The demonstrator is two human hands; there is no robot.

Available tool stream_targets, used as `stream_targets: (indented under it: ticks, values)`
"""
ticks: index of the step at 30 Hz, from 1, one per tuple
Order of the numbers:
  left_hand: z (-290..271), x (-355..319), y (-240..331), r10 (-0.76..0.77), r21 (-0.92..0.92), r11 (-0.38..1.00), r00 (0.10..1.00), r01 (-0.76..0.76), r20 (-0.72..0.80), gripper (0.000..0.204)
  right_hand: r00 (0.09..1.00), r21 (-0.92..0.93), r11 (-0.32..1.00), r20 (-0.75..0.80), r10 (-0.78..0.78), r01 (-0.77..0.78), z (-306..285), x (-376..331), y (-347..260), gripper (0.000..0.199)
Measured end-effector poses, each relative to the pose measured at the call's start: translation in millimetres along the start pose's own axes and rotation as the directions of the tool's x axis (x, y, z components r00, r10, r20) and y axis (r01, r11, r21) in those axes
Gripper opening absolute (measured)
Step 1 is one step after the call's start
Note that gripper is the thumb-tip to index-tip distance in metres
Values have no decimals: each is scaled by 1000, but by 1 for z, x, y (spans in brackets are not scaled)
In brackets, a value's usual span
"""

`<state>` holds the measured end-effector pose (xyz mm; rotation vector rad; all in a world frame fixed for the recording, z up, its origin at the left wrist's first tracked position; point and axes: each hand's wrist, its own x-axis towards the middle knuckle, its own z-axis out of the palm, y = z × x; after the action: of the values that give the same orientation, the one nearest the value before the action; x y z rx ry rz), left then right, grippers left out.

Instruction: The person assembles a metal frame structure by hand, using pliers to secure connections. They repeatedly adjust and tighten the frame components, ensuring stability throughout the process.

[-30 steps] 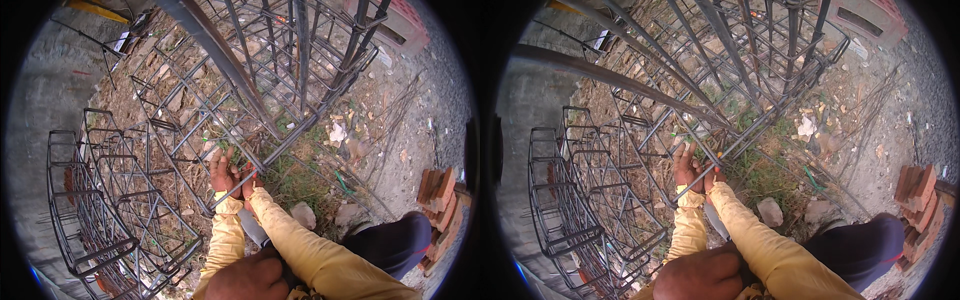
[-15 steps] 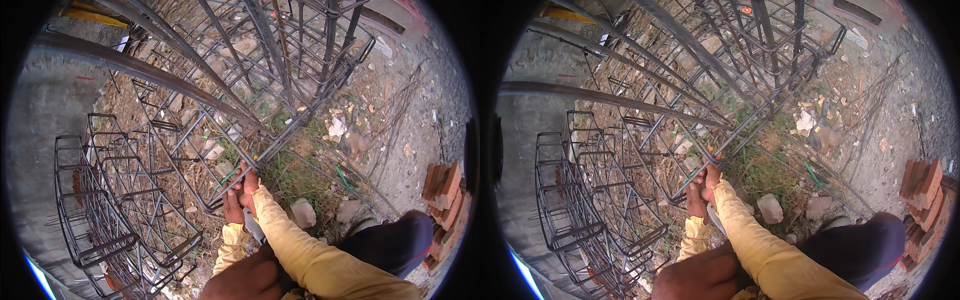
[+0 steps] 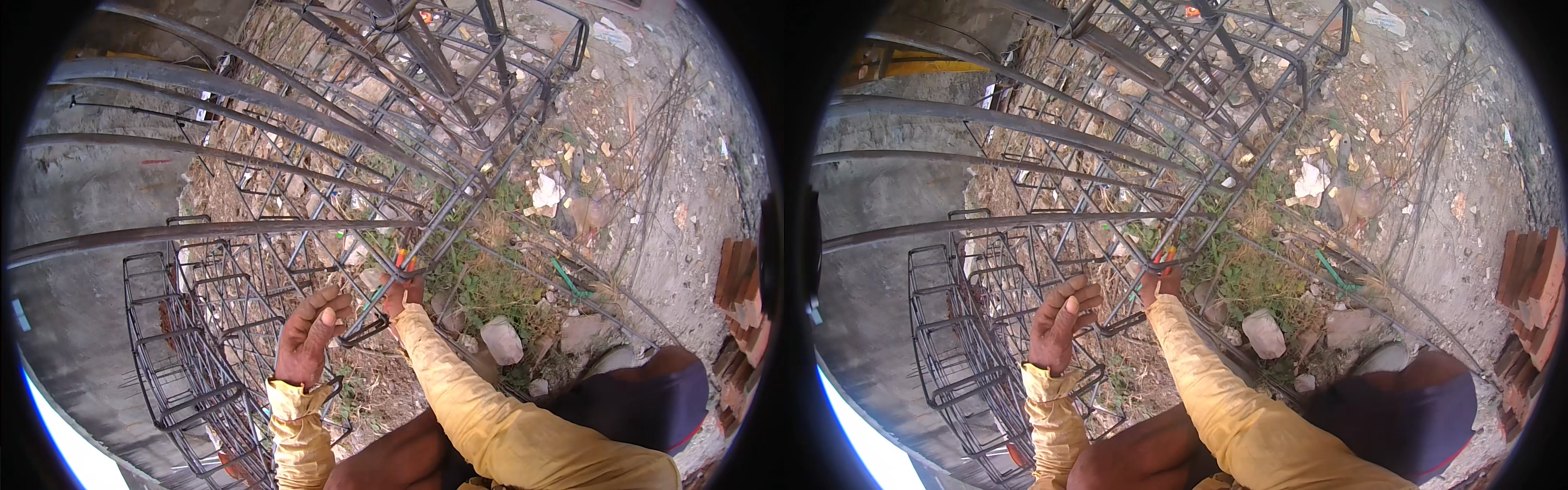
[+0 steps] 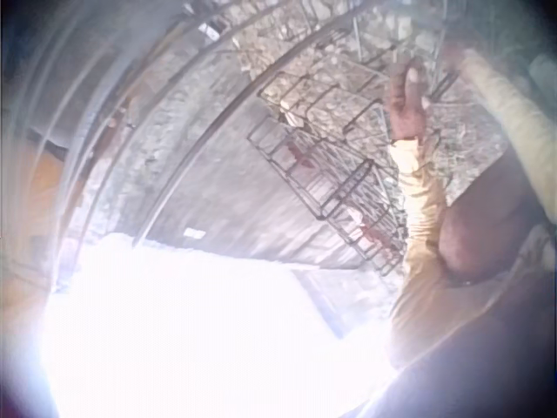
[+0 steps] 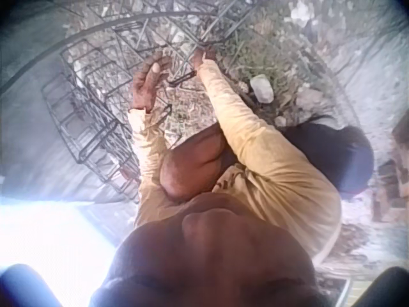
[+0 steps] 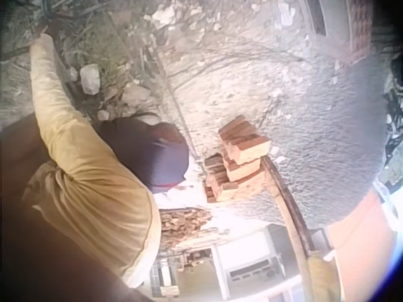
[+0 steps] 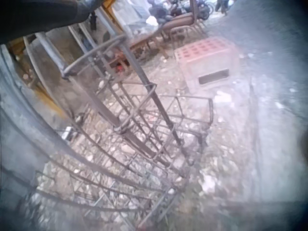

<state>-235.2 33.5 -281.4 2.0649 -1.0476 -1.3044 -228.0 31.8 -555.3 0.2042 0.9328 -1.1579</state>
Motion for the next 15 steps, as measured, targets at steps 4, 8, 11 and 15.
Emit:
stream_targets:
  ticks: [4, 8, 11, 15]
  values:
    - [15, 57, 11, -82, 88, 992, 996, 85, -36, 56, 979, -307, 935, -35, -199, 179, -22, 43, 49, 35]
    - [20, 110, -13, -236, 129, 962, 971, 239, -39, 63, 997, -193, 978, 17, -79, 81, -14, 35, 29, 20]
    - [-2, 133, -47, -396, 35, 918, 917, 395, 35, 66, 873, 398, 777, 195, 447, -487, 26, -25, -52, 24]
    - [-1, 148, -44, -363, -33, 926, 910, 377, 201, 66, 820, 456, 703, 464, 336, -546, 10, -21, -65, 24]
